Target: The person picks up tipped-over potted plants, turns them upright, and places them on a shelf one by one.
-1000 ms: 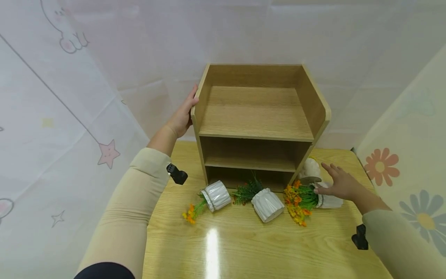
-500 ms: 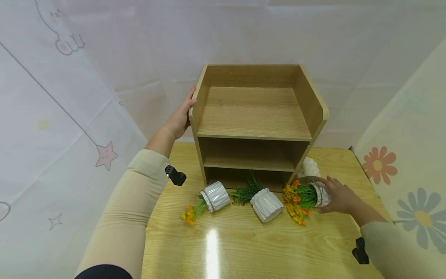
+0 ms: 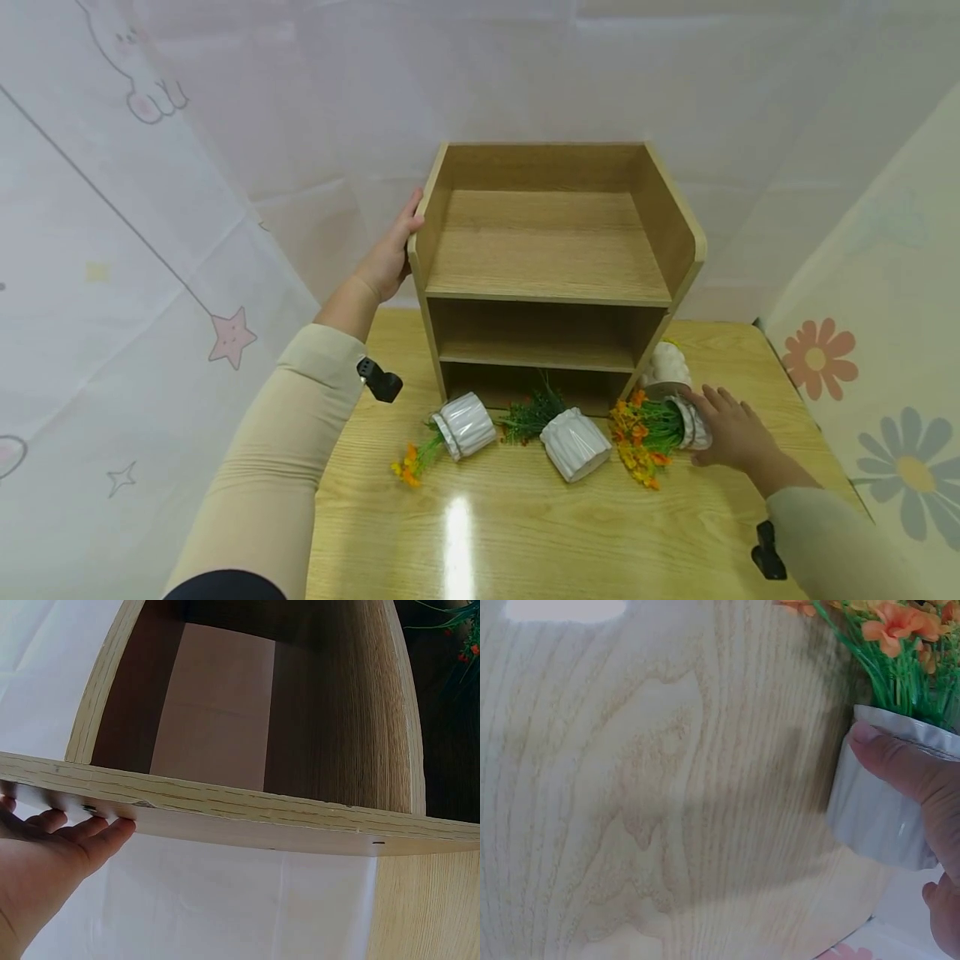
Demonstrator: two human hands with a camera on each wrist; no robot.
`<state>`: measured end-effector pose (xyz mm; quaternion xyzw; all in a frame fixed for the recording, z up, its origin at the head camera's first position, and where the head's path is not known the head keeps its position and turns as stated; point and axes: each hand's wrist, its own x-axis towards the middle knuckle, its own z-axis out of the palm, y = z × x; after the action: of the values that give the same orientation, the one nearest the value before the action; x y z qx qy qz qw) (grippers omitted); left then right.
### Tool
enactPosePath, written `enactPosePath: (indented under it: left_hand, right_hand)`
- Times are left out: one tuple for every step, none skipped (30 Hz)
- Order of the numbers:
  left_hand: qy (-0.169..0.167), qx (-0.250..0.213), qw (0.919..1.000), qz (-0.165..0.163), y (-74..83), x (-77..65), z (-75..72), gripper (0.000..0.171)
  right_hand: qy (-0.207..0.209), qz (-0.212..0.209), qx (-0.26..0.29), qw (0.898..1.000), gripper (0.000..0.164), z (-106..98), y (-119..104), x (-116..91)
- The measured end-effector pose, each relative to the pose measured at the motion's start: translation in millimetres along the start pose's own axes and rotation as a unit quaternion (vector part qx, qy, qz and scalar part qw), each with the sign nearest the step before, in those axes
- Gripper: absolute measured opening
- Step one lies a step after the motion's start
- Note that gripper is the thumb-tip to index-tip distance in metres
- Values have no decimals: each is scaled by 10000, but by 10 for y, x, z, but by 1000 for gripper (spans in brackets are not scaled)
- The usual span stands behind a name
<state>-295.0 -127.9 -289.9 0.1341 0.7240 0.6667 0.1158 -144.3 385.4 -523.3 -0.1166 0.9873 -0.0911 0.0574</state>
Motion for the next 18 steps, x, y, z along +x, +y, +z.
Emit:
enactPosePath:
  left_hand:
    - [-1,-2,10000,10,-2,1,1,66]
    - [-4,1,10000,12,-3,1,2,66]
    - [-2,-14,10000,13,-4,3,4,66]
    - [3,-3,10000,15,-5,3,5,67]
    - [15,-7,10000,17,-4,2,6,67]
    - [23,-9,10000,17,-5,2,7,67]
    - [33,-10,10000,18,-4,3,8,68]
    - [35,-21,10000,16,-4,5,10,67]
    - [35,-14,10000,17,-5,8,10,68]
    - [33,-13,10000,26,-4,11,11,68]
    - [27,-26,10000,33,-3,15,12,68]
    - [20,-30,10000,41,-4,20,14,68]
    - [14,-42,10000,40,-3,23,14,68]
    - [7,-49,10000,46,-1,23,14,67]
    - [8,-50,10000,46,-1,25,14,68]
    - [8,-60,10000,44,-1,24,13,67]
    - [10,-67,10000,36,0,22,12,67]
    - [10,-62,10000,26,1,18,12,67]
  right_hand:
    - [31,23,-40,10000,120,14,-3,-4]
    - [64,43,-66,9999,119,27,-6,-7]
    - [92,50,-72,9999,117,39,-11,-9]
    - [125,56,-82,9999,115,48,-13,-10]
    - [162,57,-80,9998,114,54,-19,-11]
    - [198,54,-84,9998,112,56,-25,-11]
    - [228,46,-68,9997,110,59,-30,-10]
    - [264,28,-53,9996,107,62,-33,-7]
    - [285,21,-39,9996,105,63,-38,-5]
    - [301,30,-22,9995,104,61,-43,-4]
    - [322,34,-9,9995,102,58,-49,-3]
    - [326,56,25,9994,101,58,-52,-2]
    - [331,79,53,9994,101,59,-55,-2]
    - [349,89,65,9993,100,62,-56,-3]
    - [363,100,72,9993,100,67,-53,-3]
    - [376,103,75,9992,100,74,-47,-4]
    - [391,103,61,9992,100,81,-42,-5]
    - [394,110,51,9991,99,91,-38,-5]
